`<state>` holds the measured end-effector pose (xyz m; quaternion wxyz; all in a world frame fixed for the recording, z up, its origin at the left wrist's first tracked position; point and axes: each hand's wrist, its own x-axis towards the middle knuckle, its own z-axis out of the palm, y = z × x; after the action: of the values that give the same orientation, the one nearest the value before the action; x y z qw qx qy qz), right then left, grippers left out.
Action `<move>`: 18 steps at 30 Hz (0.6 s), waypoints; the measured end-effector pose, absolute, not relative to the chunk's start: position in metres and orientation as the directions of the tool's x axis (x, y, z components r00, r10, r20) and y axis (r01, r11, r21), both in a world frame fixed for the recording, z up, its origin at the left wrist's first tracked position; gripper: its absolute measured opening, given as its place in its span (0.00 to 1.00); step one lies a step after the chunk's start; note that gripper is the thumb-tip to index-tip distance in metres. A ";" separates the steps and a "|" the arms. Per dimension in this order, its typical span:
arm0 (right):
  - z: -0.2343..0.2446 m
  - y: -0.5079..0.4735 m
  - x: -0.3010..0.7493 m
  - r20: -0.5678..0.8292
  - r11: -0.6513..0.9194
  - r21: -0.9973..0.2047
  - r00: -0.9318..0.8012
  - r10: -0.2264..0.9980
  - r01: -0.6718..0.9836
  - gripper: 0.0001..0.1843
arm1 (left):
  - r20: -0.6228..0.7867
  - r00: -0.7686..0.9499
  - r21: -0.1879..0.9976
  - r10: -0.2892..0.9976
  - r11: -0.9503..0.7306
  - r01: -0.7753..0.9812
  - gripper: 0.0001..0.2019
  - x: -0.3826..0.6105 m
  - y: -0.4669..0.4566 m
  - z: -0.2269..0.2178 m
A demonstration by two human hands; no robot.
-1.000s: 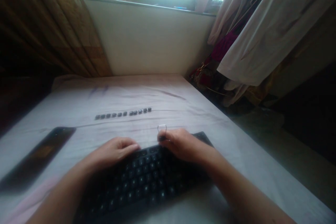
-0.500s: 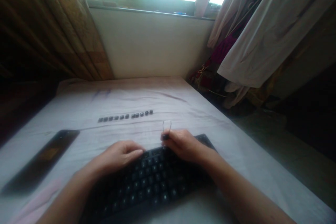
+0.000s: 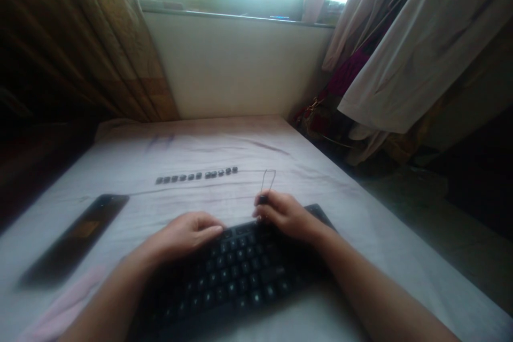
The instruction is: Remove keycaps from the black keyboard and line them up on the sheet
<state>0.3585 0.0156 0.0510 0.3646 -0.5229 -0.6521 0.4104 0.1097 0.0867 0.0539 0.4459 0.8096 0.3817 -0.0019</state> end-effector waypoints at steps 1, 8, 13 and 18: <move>0.049 0.017 0.360 0.031 0.085 -0.945 -0.171 0.985 0.315 0.04 | -0.343 0.709 0.721 0.616 -0.311 0.619 0.20 0.110 0.087 0.054; 0.047 0.021 0.363 0.037 0.037 -0.999 -0.069 0.997 -0.001 0.15 | -0.333 0.718 0.702 0.611 -0.348 0.622 0.20 0.109 0.086 0.052; 0.055 0.015 0.346 0.091 0.097 -0.994 -0.107 0.990 0.048 0.12 | -0.208 0.683 0.612 0.700 -0.452 0.649 0.18 0.115 0.076 0.058; 0.062 0.008 0.333 0.165 0.169 -0.985 -0.116 0.980 0.027 0.09 | -0.100 0.696 0.656 0.711 -0.479 0.583 0.16 0.129 0.059 0.065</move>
<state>0.3328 0.0081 0.0615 0.5019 -0.4363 -0.5767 0.4745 0.1286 0.0589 0.0652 0.3422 0.8550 0.3785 0.0933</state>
